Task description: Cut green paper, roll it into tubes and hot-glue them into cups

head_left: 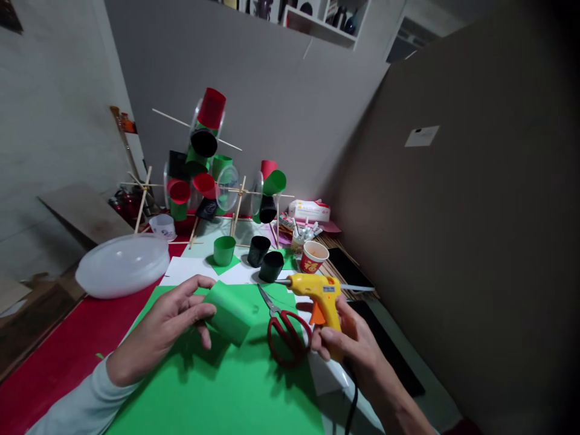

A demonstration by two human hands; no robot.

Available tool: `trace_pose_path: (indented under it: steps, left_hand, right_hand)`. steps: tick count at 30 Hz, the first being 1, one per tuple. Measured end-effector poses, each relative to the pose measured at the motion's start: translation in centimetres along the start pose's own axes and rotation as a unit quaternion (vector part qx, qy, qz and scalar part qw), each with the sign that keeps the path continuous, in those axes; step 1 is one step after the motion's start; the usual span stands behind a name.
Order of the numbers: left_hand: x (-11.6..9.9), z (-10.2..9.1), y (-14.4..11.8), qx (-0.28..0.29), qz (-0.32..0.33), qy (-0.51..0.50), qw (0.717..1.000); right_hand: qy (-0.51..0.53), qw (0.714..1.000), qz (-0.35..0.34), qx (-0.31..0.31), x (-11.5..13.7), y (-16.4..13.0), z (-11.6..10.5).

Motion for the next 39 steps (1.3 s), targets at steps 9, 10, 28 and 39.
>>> trace_pose_path:
  steps: [9, 10, 28, 39]
  left_hand:
    - [-0.5, 0.1, -0.8, 0.042, -0.012, 0.018, 0.999]
    - [-0.6, 0.2, -0.8, 0.044, -0.010, 0.014, 0.999]
    - [-1.3, 1.3, -2.5, -0.125, -0.008, 0.042, 0.991]
    - [-2.1, 2.4, -3.5, -0.192, -0.006, 0.034, 0.981]
  right_hand:
    - [0.011, 0.995, -0.005, 0.095, 4.1, 2.3, 3.6]
    - [-0.004, 0.994, -0.006, 0.112, 4.3, 2.6, 3.8]
    - [-0.262, 0.958, 0.104, 0.057, 0.6, -0.3, 1.1]
    - [-0.257, 0.958, 0.054, 0.117, 1.0, 0.2, 1.5]
Point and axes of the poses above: each hand's wrist, its own y-axis towards the middle knuckle, its own z-axis out of the palm, x = y × z, the point moved 3 cm from there along y, towards the middle knuckle, and after that the axes turned 5 degrees about -z, right-handed, at the moved point
